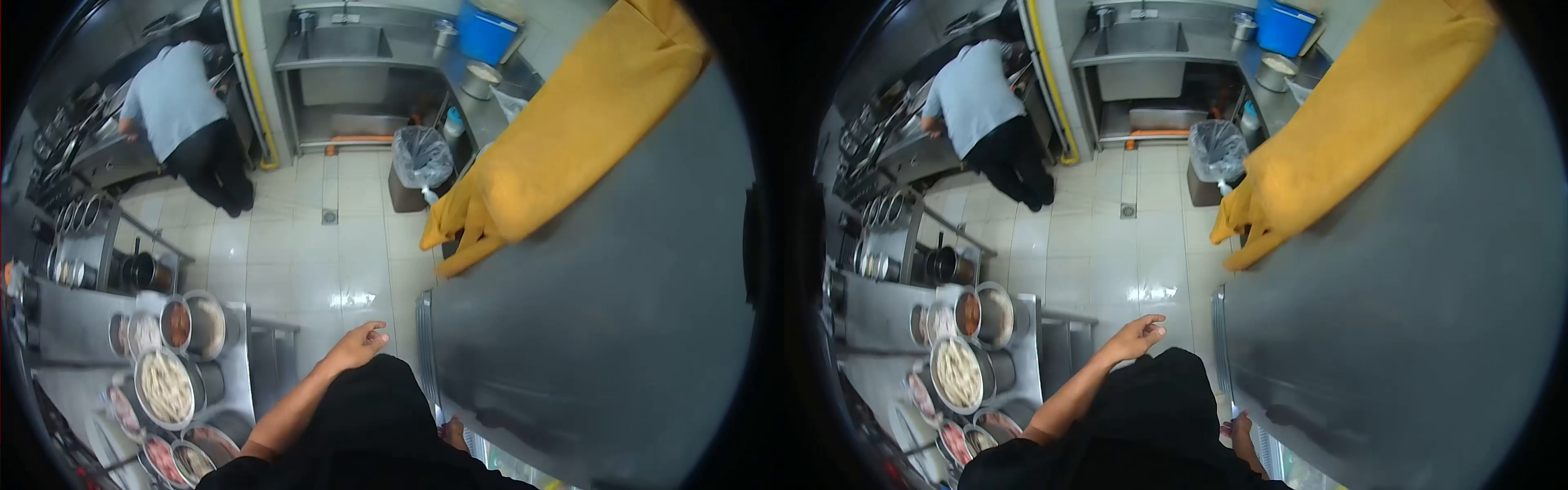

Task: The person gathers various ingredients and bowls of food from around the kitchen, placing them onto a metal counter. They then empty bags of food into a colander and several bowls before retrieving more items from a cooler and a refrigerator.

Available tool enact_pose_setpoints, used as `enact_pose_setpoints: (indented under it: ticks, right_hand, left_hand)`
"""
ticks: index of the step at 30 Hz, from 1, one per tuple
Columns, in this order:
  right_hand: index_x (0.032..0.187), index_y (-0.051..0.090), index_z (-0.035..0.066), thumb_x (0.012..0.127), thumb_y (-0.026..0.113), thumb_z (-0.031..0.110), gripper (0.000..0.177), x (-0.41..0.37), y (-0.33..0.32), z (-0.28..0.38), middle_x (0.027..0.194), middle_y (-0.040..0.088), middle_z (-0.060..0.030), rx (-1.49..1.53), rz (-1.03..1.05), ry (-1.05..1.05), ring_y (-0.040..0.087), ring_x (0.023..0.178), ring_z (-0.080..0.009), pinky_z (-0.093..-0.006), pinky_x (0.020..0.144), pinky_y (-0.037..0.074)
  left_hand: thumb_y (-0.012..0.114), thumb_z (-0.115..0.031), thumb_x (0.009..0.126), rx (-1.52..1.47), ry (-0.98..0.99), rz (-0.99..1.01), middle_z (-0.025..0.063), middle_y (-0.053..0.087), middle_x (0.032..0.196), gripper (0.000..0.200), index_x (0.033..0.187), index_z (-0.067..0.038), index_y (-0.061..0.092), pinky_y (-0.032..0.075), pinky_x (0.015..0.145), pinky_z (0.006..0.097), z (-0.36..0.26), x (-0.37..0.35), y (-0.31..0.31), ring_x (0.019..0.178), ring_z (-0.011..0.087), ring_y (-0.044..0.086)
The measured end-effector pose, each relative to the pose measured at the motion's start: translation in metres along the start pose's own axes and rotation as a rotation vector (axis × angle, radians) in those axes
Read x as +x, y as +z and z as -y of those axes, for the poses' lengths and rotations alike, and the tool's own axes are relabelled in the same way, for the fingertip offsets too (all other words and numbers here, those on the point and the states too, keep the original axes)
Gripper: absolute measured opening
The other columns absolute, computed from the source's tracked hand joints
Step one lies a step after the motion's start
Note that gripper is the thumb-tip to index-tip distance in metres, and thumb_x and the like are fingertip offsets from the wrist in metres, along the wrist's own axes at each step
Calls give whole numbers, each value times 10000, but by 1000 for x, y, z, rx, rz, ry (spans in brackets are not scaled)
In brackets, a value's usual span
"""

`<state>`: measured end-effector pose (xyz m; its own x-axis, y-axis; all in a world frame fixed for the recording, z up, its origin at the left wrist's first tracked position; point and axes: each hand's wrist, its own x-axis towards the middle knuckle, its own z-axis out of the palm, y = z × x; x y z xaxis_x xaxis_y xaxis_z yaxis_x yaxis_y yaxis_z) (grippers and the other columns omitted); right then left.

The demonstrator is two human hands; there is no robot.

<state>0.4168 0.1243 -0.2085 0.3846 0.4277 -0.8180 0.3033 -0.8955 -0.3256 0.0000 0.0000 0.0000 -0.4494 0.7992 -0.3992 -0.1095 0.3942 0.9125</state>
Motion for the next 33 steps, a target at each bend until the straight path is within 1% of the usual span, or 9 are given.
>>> enact_pose_setpoints:
  ticks: [2, 5, 11, 13, 15, 21, 27, 29, 33]
  right_hand:
    - [932, 573, -86, 822, 605, 339, 440, -21, 15, 6, 669, 624, -158, -376, 119, -188, 609, 505, -297, -411, 437, 498]
    - [686, 637, -16, 795, 609, 233, 273, -79, 163, 139, 650, 617, -93, -714, 248, -653, 593, 620, -232, -399, 601, 450]
    - [926, 643, 19, 757, 602, 382, 402, -100, 428, 307, 891, 640, -206, -849, 581, -923, 618, 873, -341, -403, 771, 479]
    - [1006, 612, 16, 795, 592, 382, 422, -78, 531, 359, 960, 636, -195, -1089, 579, -1594, 620, 886, -320, -387, 790, 477]
    - [1116, 562, 23, 865, 593, 300, 375, -178, 544, 442, 1043, 624, -155, -845, 743, -1121, 613, 945, -222, -331, 811, 484]
    - [1132, 551, -4, 869, 612, 244, 366, -234, 532, 580, 1023, 632, -127, -103, 940, -1127, 617, 900, -196, -306, 773, 492]
    - [1059, 590, -14, 812, 676, 244, 367, -162, 524, 619, 876, 648, -84, 224, 244, -739, 605, 804, -139, -260, 718, 484]
    - [1067, 580, -17, 815, 669, 213, 353, -169, 532, 648, 853, 645, -66, 318, 143, -747, 582, 716, -107, -249, 612, 473]
    - [1039, 586, -14, 824, 652, 152, 280, -193, 563, 759, 847, 641, -62, 197, -121, -943, 590, 743, -115, -252, 684, 482]
  left_hand:
    - [561, -343, 889, 37, 72, 37, 133, 610, 1009, 509, 1264, -14, 463, 456, 840, 330, -7, 3, 3, 938, 220, 584]
    - [550, -353, 892, 110, 153, 112, 146, 607, 1004, 509, 1259, -11, 463, 461, 825, 333, -71, 117, -80, 908, 227, 590]
    - [580, -366, 850, 436, 142, 233, 214, 579, 1105, 543, 1277, -53, 456, 447, 889, 394, -90, 273, -166, 1028, 354, 566]
    - [575, -376, 847, 674, 41, 235, 220, 557, 1161, 552, 1286, -65, 453, 417, 938, 403, -88, 323, -192, 1073, 361, 544]
    - [574, -384, 844, 822, -57, 331, 221, 552, 1173, 564, 1289, -62, 451, 406, 952, 404, -103, 352, -224, 1090, 360, 535]
    - [560, -449, 830, 819, -252, 505, 213, 548, 1199, 623, 1295, -51, 448, 393, 972, 402, -160, 476, -323, 1143, 345, 506]
    - [554, -440, 835, 1195, -94, 804, 192, 555, 1198, 607, 1300, -64, 444, 399, 964, 402, -176, 671, -350, 1144, 338, 506]
    - [553, -436, 831, 1219, 119, 947, 203, 546, 1200, 601, 1289, -61, 451, 402, 956, 410, -204, 744, -341, 1137, 348, 504]
    - [568, -352, 838, 1154, 452, 942, 213, 524, 1225, 546, 1271, -37, 461, 380, 977, 410, -277, 872, -330, 1146, 340, 495]
